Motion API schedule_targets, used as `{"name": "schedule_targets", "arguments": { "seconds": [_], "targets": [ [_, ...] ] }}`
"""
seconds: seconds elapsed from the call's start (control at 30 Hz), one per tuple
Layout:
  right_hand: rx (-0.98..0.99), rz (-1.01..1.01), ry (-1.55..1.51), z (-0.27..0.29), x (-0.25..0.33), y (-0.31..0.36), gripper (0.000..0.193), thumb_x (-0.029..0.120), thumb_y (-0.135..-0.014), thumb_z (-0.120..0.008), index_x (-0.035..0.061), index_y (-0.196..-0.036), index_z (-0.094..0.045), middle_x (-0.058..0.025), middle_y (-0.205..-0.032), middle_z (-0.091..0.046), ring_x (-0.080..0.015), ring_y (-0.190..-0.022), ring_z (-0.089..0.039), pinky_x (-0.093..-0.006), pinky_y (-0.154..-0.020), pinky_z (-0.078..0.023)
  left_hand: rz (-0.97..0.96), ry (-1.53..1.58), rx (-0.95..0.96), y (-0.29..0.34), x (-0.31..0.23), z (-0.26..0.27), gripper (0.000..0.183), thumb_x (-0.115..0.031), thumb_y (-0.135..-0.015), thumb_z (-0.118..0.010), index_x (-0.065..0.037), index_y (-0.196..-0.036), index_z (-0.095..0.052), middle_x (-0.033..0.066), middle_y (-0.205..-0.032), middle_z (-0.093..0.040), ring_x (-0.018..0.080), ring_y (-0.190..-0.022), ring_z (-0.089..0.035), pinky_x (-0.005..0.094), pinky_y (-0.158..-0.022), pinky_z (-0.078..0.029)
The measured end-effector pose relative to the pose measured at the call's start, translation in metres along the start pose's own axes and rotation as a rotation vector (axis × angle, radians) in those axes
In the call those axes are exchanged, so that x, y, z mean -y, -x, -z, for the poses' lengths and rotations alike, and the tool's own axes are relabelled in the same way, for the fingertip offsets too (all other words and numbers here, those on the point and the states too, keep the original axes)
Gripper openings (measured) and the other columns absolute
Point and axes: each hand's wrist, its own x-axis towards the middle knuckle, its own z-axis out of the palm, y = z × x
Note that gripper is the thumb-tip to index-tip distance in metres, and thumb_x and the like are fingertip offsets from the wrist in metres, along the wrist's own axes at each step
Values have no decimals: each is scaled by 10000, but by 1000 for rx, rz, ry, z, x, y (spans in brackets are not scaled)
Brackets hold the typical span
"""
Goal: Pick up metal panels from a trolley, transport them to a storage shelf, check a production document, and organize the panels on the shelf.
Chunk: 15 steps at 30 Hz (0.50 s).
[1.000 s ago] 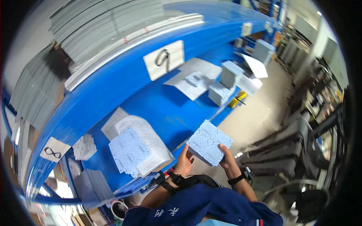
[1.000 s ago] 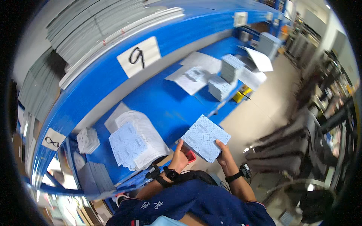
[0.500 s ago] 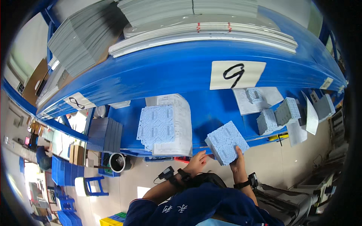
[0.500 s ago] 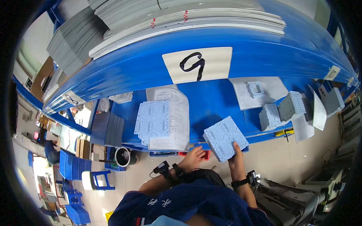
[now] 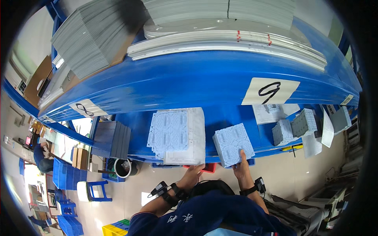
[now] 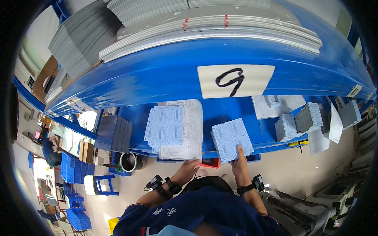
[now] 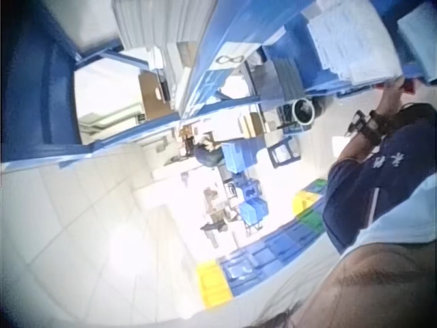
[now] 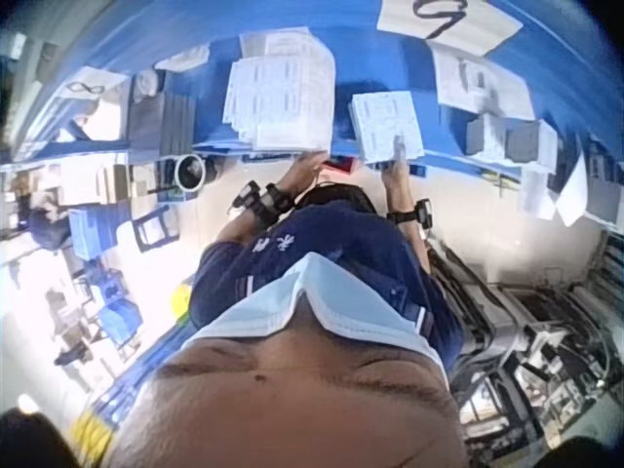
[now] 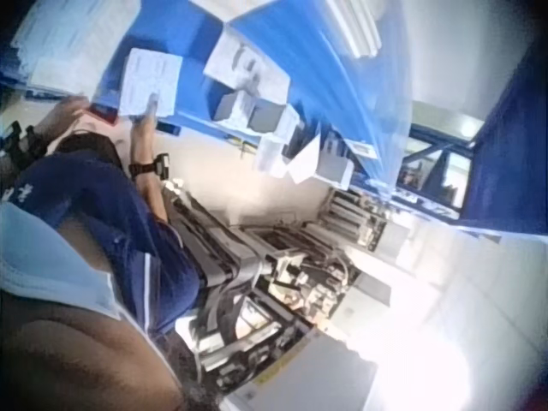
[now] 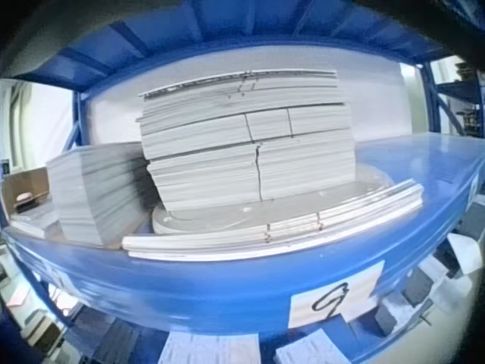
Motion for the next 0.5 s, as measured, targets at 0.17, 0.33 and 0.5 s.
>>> {"name": "schedule_targets", "arguments": {
  "seconds": [0.17, 0.33, 0.5],
  "targets": [
    [8, -4, 59, -10, -4, -1, 760, 555, -787, -646, 146, -1364, -366, -68, -1331, -450, -231, -1266, -374, -411, -1034, -324, 235, 931, 157, -13, -40, -10, 500, -293, -1023, -248, 52, -1380, -309, 153, -1435, -364, 221, -1318, -352, 344, -1076, -308],
    [35, -284, 200, 6, 5, 44, 872, 755, -832, -320, 22, -1288, -445, -114, -1236, -523, -262, -1138, -502, -422, -995, -358, 370, 1184, 163, -12, -56, -11, 510, -318, -1016, -272, 77, -1327, -358, 214, -1317, -479, 282, -1305, -384, 380, -1126, -250],
    [447, -392, 246, -46, 28, 69, 942, 781, -830, -215, -13, -1279, -453, -143, -1283, -501, -267, -1156, -499, -388, -994, -365, 351, 1351, 323, -8, -57, -2, 549, -382, -1004, -294, 50, -1333, -368, 184, -1328, -483, 293, -1274, -427, 417, -1107, -287]
  ]
}}
